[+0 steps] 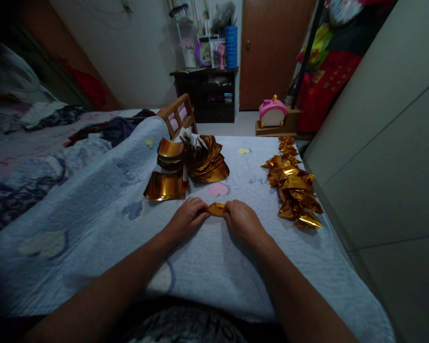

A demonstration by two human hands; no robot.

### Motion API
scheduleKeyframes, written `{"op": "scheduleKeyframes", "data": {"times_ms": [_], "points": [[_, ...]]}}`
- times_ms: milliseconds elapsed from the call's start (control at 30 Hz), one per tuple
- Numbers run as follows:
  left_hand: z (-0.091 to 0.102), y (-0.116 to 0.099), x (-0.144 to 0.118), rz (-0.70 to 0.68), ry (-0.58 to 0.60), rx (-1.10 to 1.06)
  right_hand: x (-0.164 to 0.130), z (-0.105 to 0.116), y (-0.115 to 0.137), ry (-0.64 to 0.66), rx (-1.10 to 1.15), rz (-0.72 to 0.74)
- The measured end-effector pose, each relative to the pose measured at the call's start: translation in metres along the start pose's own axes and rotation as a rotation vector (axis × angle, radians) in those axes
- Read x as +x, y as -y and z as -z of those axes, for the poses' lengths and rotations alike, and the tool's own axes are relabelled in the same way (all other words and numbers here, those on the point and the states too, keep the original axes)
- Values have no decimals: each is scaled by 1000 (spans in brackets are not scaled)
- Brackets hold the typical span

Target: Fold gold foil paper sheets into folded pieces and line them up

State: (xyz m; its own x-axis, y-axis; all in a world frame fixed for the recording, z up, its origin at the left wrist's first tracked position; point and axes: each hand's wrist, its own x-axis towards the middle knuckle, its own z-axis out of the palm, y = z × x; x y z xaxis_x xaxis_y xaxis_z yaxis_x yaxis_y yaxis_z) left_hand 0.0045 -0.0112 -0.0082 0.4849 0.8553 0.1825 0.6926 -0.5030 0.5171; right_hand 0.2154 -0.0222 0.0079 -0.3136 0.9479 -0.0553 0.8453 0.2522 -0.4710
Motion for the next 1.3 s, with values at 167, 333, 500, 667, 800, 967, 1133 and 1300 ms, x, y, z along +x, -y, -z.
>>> {"op": "scheduleKeyframes", "data": {"times_ms": [167,333,500,667,800,967,1133,1300], "points": [[0,1,1,8,48,11,0,0,-2,-7,61,-34],[1,-4,0,42,28,2,0,0,-3,-9,60,-44],[0,-10,1,104,-11,4,1,1,1,-22,15,-109],[-4,-11,2,111,-21,54,1,1,4,-26,-30,-139],[-5,-11,2,119,-25,66,0,1,5,-27,-41,-144],[-2,-13,3,127,-18,40,0,3,6,-9,-40,-149],[1,-15,4,153,17,47,-1,5,6,5,-46,-147],[1,-11,5,142,40,-6,-1,3,1,5,18,-70]]}}
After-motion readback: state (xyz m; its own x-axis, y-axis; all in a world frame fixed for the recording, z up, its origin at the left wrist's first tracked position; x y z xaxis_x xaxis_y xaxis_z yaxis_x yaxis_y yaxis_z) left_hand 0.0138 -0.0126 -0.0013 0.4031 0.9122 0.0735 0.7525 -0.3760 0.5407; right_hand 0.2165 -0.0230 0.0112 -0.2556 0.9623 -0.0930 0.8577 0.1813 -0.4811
